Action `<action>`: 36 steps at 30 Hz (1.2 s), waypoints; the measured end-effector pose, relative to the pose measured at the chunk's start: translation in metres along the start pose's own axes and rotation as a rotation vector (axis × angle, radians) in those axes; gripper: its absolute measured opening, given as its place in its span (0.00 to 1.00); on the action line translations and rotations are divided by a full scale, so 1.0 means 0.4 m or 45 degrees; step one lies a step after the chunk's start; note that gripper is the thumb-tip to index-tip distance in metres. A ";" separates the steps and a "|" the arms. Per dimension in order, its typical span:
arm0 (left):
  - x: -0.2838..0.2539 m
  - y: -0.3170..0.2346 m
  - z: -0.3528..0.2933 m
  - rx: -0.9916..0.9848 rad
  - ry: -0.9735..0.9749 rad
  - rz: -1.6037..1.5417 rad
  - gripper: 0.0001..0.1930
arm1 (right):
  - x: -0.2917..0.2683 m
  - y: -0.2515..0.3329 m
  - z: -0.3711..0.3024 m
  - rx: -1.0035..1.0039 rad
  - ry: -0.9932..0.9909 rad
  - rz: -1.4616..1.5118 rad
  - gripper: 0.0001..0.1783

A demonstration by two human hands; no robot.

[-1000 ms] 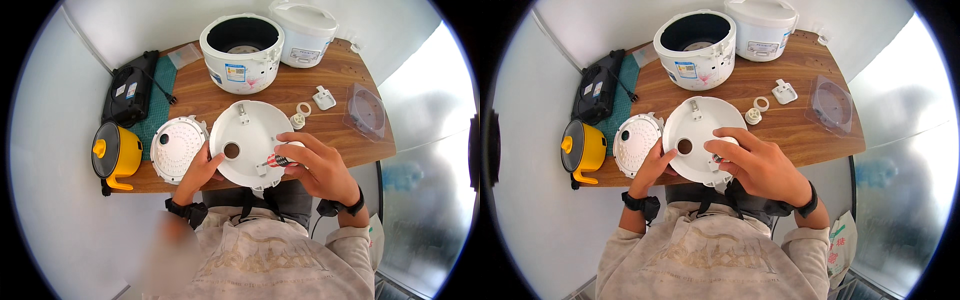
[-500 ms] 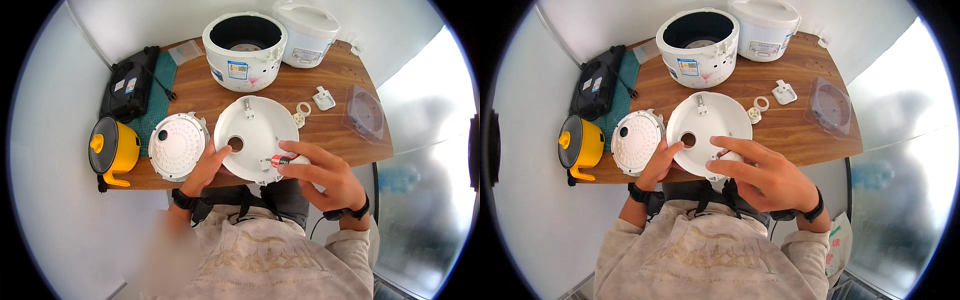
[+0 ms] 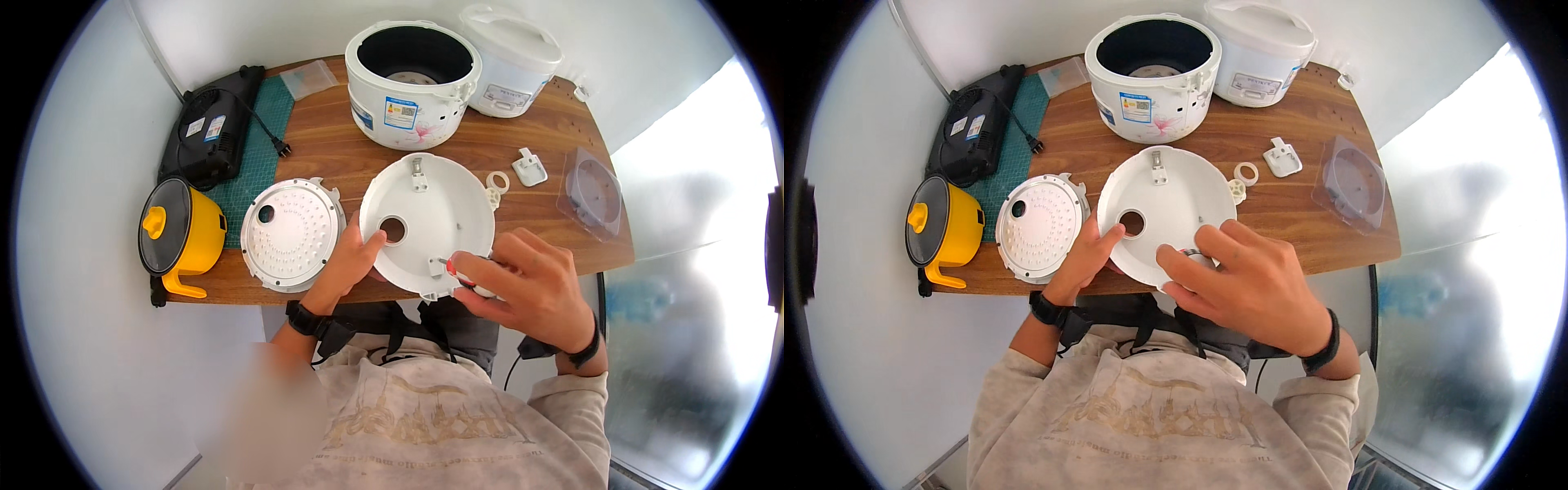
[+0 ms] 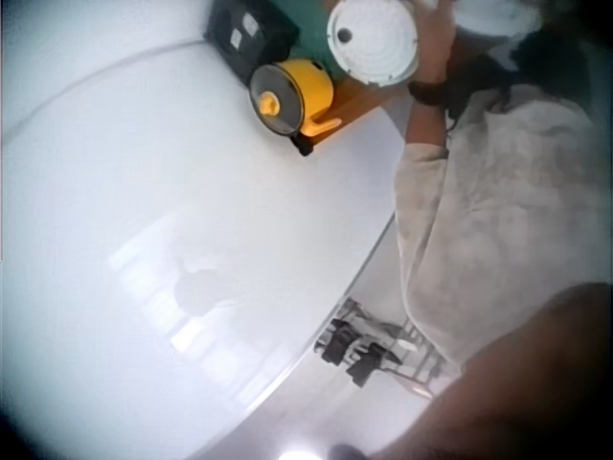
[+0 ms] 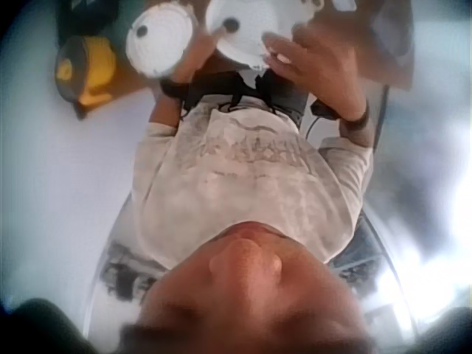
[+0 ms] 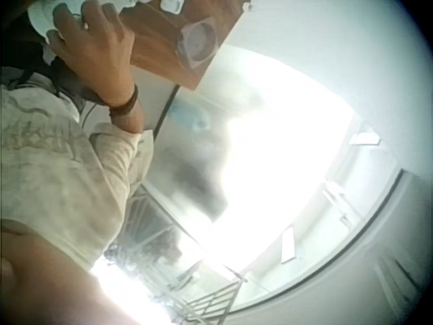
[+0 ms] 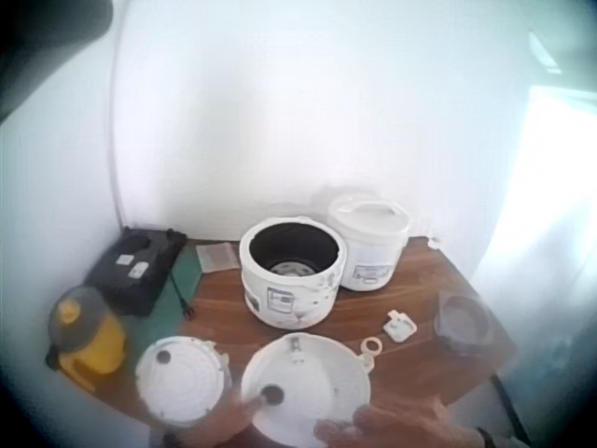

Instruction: The person assembles a white plastic appliance lid by inserting a small cylindrical component into the center and securing it with screws using a screwdriver. The person then places a perforated lid on top to complete the assembly.

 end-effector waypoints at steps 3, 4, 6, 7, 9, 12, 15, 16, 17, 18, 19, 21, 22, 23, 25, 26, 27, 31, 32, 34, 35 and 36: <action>-0.001 -0.003 0.001 -0.015 -0.019 0.035 0.26 | 0.028 0.007 0.007 0.010 0.005 -0.207 0.17; 0.001 -0.001 0.002 -0.034 -0.021 0.034 0.27 | 0.037 0.003 0.003 0.052 0.013 -0.219 0.17; 0.003 0.000 0.001 -0.043 -0.027 0.024 0.28 | 0.032 0.000 0.010 0.097 0.009 -0.160 0.18; 0.004 -0.001 -0.001 -0.033 -0.031 0.015 0.27 | 0.017 0.002 0.021 0.101 -0.003 -0.089 0.19; 0.004 0.000 -0.001 -0.014 -0.037 -0.002 0.26 | 0.009 -0.002 0.028 0.047 -0.012 0.041 0.20; -0.008 0.027 0.024 0.087 -0.065 0.054 0.25 | 0.007 -0.007 0.018 -0.003 0.016 0.103 0.19; -0.014 0.051 0.034 0.193 -0.129 0.204 0.25 | 0.003 0.017 0.003 0.146 0.090 -0.065 0.17; -0.001 0.020 0.011 0.139 -0.142 0.212 0.25 | 0.007 0.017 -0.006 0.169 0.108 -0.135 0.17; 0.008 0.000 -0.003 0.084 -0.154 0.221 0.25 | 0.012 0.017 -0.013 0.192 0.126 -0.206 0.16; 0.009 -0.005 -0.007 0.083 -0.161 0.242 0.25 | 0.019 0.019 -0.021 0.190 0.145 -0.261 0.17; 0.010 -0.008 -0.009 0.082 -0.166 0.264 0.25 | 0.026 0.020 -0.029 0.189 0.165 -0.316 0.17; 0.009 -0.005 -0.009 0.082 -0.162 0.252 0.25 | 0.028 0.022 -0.028 0.180 0.165 -0.329 0.18; 0.007 0.003 -0.007 0.083 -0.153 0.219 0.26 | 0.023 0.022 -0.019 0.172 0.146 -0.286 0.19; 0.004 0.009 -0.007 0.084 -0.144 0.185 0.26 | 0.018 0.022 -0.011 0.164 0.126 -0.244 0.19; 0.005 0.009 -0.005 0.088 -0.135 0.188 0.26 | 0.003 0.017 -0.001 0.131 0.064 -0.068 0.21; 0.004 0.011 -0.004 0.097 -0.136 0.204 0.26 | 0.002 0.017 -0.004 0.121 0.065 -0.008 0.21; 0.002 0.012 -0.002 0.107 -0.137 0.218 0.26 | 0.000 0.016 -0.006 0.110 0.067 0.051 0.22; 0.005 0.015 -0.001 0.175 -0.146 0.265 0.23 | 0.012 0.031 -0.041 0.179 0.130 0.006 0.23; 0.007 0.011 -0.003 0.185 -0.169 0.289 0.23 | 0.014 0.037 -0.048 0.218 0.128 -0.049 0.23; 0.009 -0.003 -0.016 0.204 -0.253 0.369 0.21 | 0.017 0.041 -0.065 0.334 0.229 -0.240 0.23; 0.005 -0.001 -0.012 0.265 -0.293 0.424 0.21 | 0.020 0.041 -0.072 0.391 0.279 -0.336 0.23; 0.002 0.002 -0.006 0.317 -0.329 0.478 0.20 | 0.022 0.039 -0.072 0.383 0.277 -0.410 0.23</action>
Point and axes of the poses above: each hand's wrist, its own z-axis towards the middle knuckle, its own x-axis out of the palm, y = z × x, the point moved 1 cm from there along z, towards the middle knuckle, and after that the axes turned 13 degrees about -x, right-handed, at the moved point
